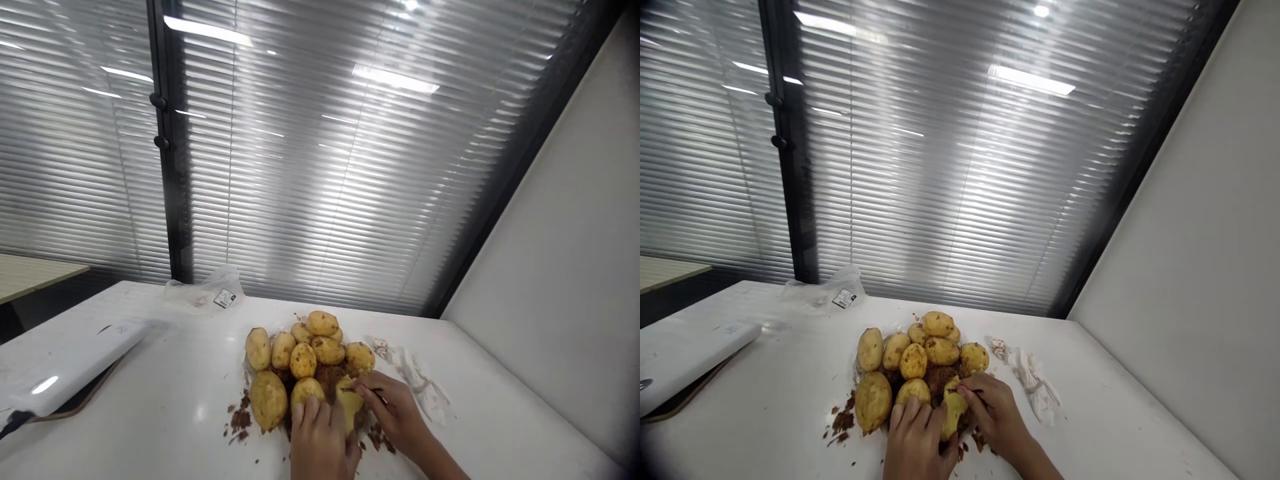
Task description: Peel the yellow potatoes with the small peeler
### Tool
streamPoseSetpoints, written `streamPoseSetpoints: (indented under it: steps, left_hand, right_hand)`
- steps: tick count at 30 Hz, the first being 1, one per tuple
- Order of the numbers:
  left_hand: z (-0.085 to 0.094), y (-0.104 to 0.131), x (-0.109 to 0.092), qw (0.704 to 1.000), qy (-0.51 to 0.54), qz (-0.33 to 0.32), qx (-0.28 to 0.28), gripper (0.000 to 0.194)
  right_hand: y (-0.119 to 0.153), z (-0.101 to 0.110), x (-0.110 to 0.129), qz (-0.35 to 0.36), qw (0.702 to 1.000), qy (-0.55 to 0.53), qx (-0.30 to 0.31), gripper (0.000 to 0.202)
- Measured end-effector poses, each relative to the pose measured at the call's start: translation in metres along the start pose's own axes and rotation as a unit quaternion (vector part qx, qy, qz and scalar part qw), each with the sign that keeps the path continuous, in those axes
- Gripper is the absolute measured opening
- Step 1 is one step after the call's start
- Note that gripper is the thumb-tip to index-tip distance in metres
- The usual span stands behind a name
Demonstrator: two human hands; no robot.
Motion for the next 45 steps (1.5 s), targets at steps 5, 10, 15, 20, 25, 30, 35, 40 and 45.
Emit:
streamPoseSetpoints:
  steps: [5,10,15,20,25,30,35,40,45]
  left_hand:
    - [0.002,-0.002,-0.001,0.999,0.015,0.032,-0.016,0.033]
    - [-0.003,0.001,-0.001,0.998,0.032,0.045,-0.002,0.03]
    - [-0.008,0.005,-0.002,0.998,0.041,0.047,0.008,0.025]
    - [-0.009,0.005,-0.002,0.998,0.042,0.044,-0.001,0.024]
    - [-0.007,0.004,-0.001,0.998,0.038,0.04,-0.002,0.032]
    - [-0.004,0.001,-0.001,0.999,0.034,0.037,0.01,0.026]
    - [-0.003,0.0,-0.001,0.999,0.032,0.039,0.017,0.022]
    - [-0.002,0.0,0.0,0.998,0.038,0.036,0.016,0.013]
    - [-0.001,-0.001,0.0,0.998,0.04,0.036,0.018,0.013]
  right_hand:
    - [-0.001,-0.006,0.01,0.018,0.999,0.034,-0.005,0.02]
    - [-0.005,-0.013,0.008,-0.014,0.999,0.034,0.01,0.026]
    - [-0.014,-0.01,0.003,-0.059,0.997,0.051,-0.007,0.034]
    - [-0.023,-0.008,-0.001,-0.08,0.994,0.081,0.006,0.044]
    - [-0.027,-0.003,-0.004,-0.103,0.99,0.099,-0.006,0.047]
    - [-0.028,-0.007,0.0,-0.099,0.986,0.136,0.002,0.048]
    - [-0.03,-0.011,0.006,-0.103,0.988,0.111,0.015,0.044]
    - [-0.032,-0.012,0.009,-0.093,0.986,0.136,0.01,0.045]
    - [-0.033,-0.015,-0.001,-0.121,0.985,0.117,0.021,0.043]
Point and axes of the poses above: each hand's wrist, its own y-axis away from the middle knuckle, its own z-axis out of the back of the hand, x = y × z, the point moved 7 cm from there along -y, towards the middle knuckle, and after that the axes turned 13 degrees about -y, right-handed, at the moved point
